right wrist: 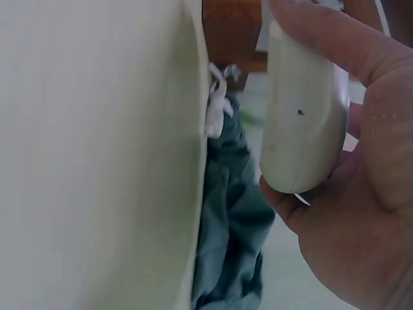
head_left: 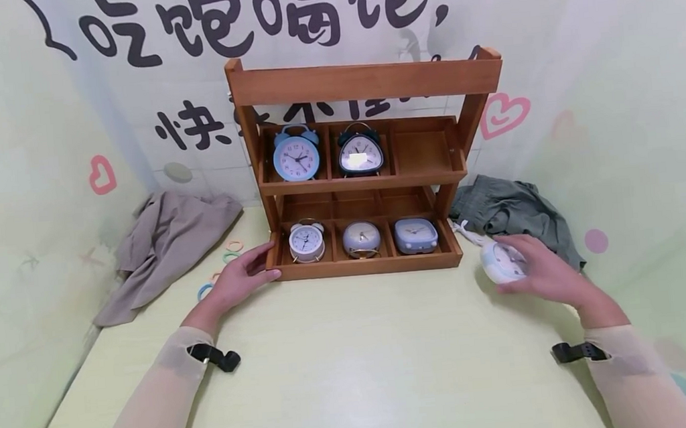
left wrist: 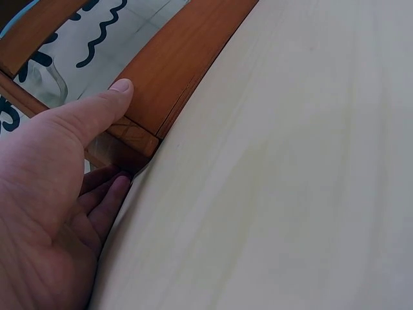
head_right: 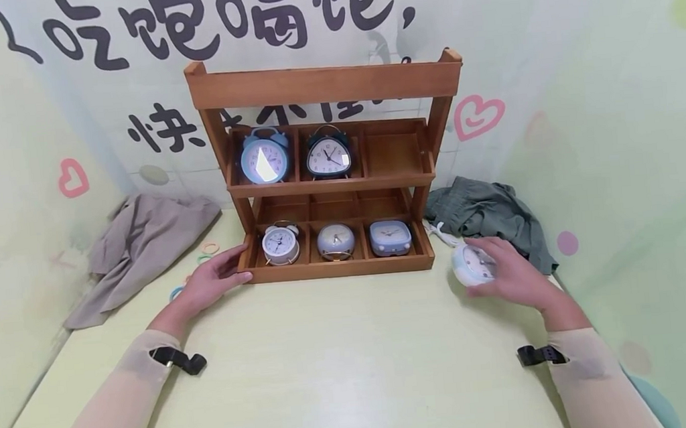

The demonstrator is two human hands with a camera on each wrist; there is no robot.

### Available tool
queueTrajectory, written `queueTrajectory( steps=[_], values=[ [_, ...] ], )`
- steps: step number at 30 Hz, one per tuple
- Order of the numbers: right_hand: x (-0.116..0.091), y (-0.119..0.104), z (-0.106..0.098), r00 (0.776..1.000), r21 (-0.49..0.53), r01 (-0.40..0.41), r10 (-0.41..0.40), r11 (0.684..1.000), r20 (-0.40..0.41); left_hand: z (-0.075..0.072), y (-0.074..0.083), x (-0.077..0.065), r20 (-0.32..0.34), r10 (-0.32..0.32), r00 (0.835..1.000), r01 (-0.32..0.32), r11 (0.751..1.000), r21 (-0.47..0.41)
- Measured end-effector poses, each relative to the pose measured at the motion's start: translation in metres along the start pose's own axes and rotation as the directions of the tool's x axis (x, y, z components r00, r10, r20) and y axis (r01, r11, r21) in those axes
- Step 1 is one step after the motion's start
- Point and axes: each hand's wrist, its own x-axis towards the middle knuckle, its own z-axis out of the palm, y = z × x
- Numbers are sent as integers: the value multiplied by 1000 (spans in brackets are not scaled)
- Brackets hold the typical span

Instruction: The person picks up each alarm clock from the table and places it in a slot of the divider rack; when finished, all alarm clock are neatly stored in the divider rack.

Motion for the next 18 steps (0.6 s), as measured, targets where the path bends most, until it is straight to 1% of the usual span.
queueTrajectory(
  steps=[4,8,14,18],
  values=[
    [20,-24,-9,999,2,46,-46,999,-10,1,1,1,0,1,1000,-1,1000,-5],
    [44,-58,-26,995,0,95,-95,996,-13,0,0,1,-1,-3,1000,3,1000,-6],
    [85,-106,-51,983,-7,161,-161,987,-85,0,-1,1,3,3,1000,-3,1000,-13],
    [116,-125,-59,976,-7,179,-178,984,-126,1,0,1,5,4,1000,-4,1000,-16]
  ],
)
